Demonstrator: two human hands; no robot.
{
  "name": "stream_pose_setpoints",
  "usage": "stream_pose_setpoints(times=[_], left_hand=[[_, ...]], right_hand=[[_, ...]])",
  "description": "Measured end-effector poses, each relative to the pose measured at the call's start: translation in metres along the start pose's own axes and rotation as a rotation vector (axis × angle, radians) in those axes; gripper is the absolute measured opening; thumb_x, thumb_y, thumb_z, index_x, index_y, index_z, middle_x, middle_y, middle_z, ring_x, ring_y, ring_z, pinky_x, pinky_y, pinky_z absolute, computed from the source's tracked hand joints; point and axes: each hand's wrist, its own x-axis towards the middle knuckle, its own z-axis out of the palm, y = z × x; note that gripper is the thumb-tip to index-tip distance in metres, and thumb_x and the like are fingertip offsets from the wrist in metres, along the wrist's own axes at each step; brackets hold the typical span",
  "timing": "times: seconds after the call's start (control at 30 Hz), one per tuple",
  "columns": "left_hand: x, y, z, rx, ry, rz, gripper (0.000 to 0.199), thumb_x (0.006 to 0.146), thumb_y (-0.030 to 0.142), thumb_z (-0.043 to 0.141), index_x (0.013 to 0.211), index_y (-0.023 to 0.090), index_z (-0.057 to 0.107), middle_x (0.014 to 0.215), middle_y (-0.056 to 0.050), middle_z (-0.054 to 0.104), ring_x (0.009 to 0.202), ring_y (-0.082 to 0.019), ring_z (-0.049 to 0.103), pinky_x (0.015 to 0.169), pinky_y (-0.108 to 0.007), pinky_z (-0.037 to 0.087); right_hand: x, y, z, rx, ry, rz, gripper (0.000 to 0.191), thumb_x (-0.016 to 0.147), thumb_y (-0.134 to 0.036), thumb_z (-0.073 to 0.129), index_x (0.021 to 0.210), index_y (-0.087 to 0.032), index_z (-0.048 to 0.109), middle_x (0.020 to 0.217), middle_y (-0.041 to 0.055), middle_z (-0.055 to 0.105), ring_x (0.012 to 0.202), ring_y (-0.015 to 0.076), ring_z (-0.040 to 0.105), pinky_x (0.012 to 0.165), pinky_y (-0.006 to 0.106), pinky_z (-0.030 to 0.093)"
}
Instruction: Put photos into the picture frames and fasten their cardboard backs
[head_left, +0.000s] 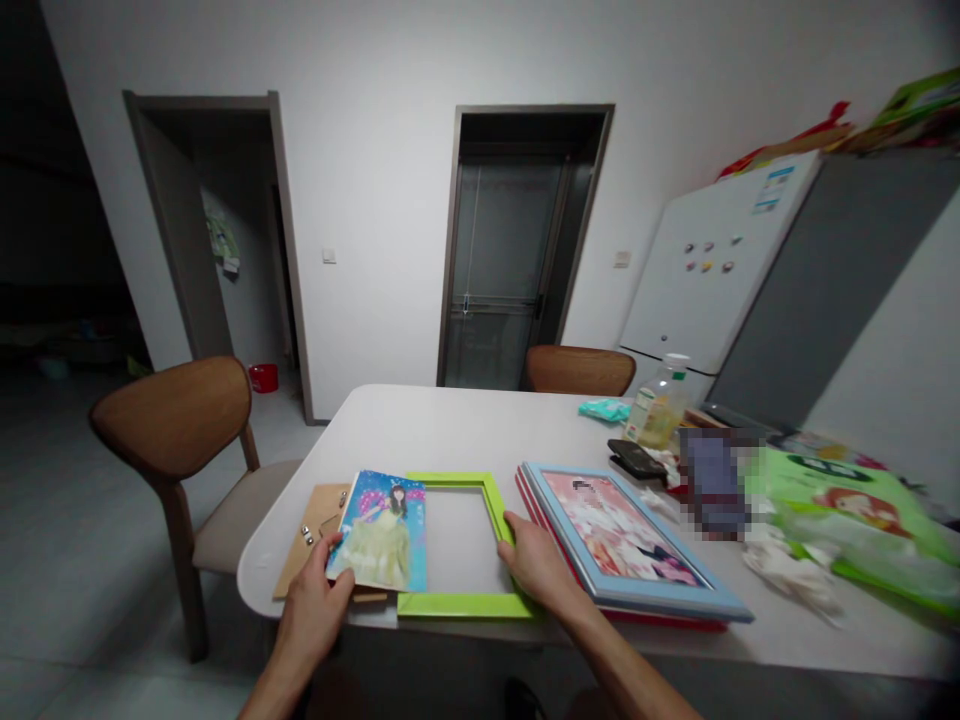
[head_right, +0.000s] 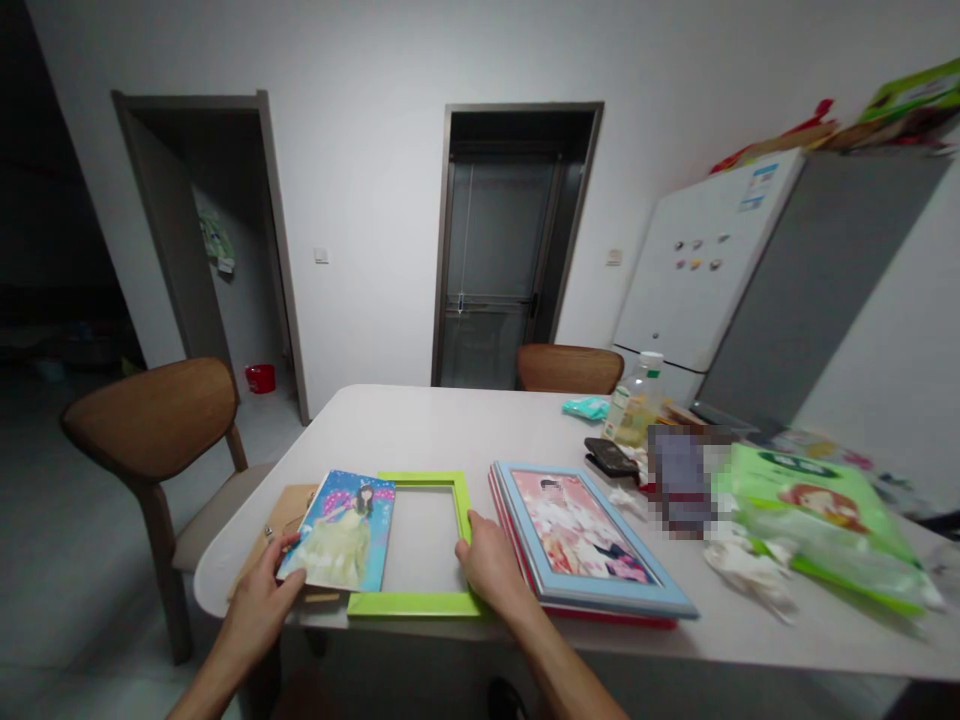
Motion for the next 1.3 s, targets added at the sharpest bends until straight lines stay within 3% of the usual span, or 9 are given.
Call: stream_pose_setpoints(times=[0.2, 0.4, 0.53, 0.63, 0.83, 0.97, 1.03, 1.2, 1.3], left_hand=[[-0.003, -0.002, 0.004, 0.2, -0.118, 0.054, 0.037, 0.075, 0.031, 0.036, 0.108, 0.014, 0.044, 0.093, -0.008, 0.062, 0.083, -0.021, 0.059, 0.07, -0.028, 0.043], [0.004, -0.006, 0.008, 0.335, -0.164, 0.096, 0.036, 0.077, 0.032, 0.036, 0.107, 0.015, 0.044, 0.097, -0.01, 0.061, 0.087, -0.023, 0.058, 0.074, -0.032, 0.042], [0.005, -0.006, 0.009, 0.411, -0.11, 0.172, 0.036, 0.077, 0.031, 0.034, 0.105, 0.011, 0.046, 0.103, -0.013, 0.057, 0.094, -0.023, 0.054, 0.08, -0.035, 0.04], [0.004, -0.006, 0.015, 0.43, -0.032, 0.31, 0.037, 0.075, 0.031, 0.036, 0.105, 0.011, 0.047, 0.102, -0.012, 0.057, 0.097, -0.023, 0.052, 0.084, -0.037, 0.039], [-0.002, -0.003, 0.039, 0.43, -0.081, 0.556, 0.042, 0.065, 0.021, 0.047, 0.107, 0.016, 0.051, 0.118, -0.011, 0.049, 0.109, -0.023, 0.044, 0.092, -0.037, 0.035], [-0.001, -0.004, 0.053, 0.469, -0.023, 0.594, 0.046, 0.061, 0.012, 0.044, 0.106, 0.015, 0.052, 0.116, -0.012, 0.051, 0.108, -0.026, 0.045, 0.092, -0.042, 0.035], [0.004, -0.005, 0.058, 0.441, 0.033, 0.635, 0.05, 0.06, 0.009, 0.041, 0.108, 0.014, 0.05, 0.116, -0.012, 0.051, 0.109, -0.025, 0.045, 0.091, -0.042, 0.036], [0.016, 0.012, 0.05, 0.16, 0.175, 0.681, 0.048, 0.066, 0.008, 0.03, 0.111, 0.015, 0.047, 0.119, -0.008, 0.049, 0.113, -0.02, 0.041, 0.095, -0.039, 0.033], [0.014, 0.036, 0.033, -0.046, 0.161, 0.491, 0.041, 0.075, 0.018, 0.029, 0.112, 0.017, 0.046, 0.116, -0.005, 0.052, 0.111, -0.019, 0.043, 0.096, -0.034, 0.032]], right_hand=[[-0.005, -0.005, 0.0, -0.136, -0.006, 0.006, 0.033, 0.069, -0.016, 0.043, 0.1, -0.008, 0.055, 0.089, 0.0147, 0.059, 0.085, 0.0204, 0.055, 0.075, 0.026, 0.037], [-0.01, -0.006, -0.002, -0.128, 0.063, -0.007, 0.03, 0.067, -0.014, 0.044, 0.093, -0.01, 0.058, 0.09, 0.014, 0.057, 0.089, 0.0213, 0.05, 0.081, 0.028, 0.035], [-0.011, -0.021, 0.001, 0.043, 0.154, -0.13, 0.038, 0.069, -0.018, 0.044, 0.104, -0.01, 0.055, 0.104, 0.0137, 0.054, 0.099, 0.021, 0.046, 0.087, 0.028, 0.032], [-0.009, -0.041, 0.01, 0.219, 0.077, -0.163, 0.042, 0.069, -0.021, 0.043, 0.108, -0.01, 0.053, 0.098, 0.0115, 0.059, 0.088, 0.0179, 0.053, 0.08, 0.025, 0.037], [0.006, -0.072, 0.031, 0.337, -0.088, -0.103, 0.043, 0.064, -0.02, 0.046, 0.104, -0.011, 0.055, 0.081, 0.0085, 0.065, 0.073, 0.0172, 0.058, 0.069, 0.025, 0.041], [0.015, -0.081, 0.044, 0.497, -0.052, -0.036, 0.052, 0.056, -0.014, 0.05, 0.108, -0.011, 0.052, 0.093, 0.0088, 0.061, 0.077, 0.0163, 0.055, 0.07, 0.025, 0.041], [0.017, -0.087, 0.046, 0.653, -0.003, -0.004, 0.054, 0.055, -0.011, 0.049, 0.11, -0.012, 0.05, 0.086, 0.0052, 0.061, 0.068, 0.013, 0.054, 0.065, 0.023, 0.042], [0.011, -0.115, 0.014, 1.081, 0.083, -0.024, 0.053, 0.061, -0.016, 0.049, 0.113, -0.015, 0.044, 0.06, -0.0053, 0.049, 0.049, 0.0065, 0.042, 0.05, 0.018, 0.038], [0.005, -0.127, -0.009, 1.275, 0.048, -0.056, 0.051, 0.071, -0.03, 0.044, 0.119, -0.015, 0.035, 0.063, -0.0041, 0.048, 0.05, 0.0069, 0.045, 0.049, 0.019, 0.04]])
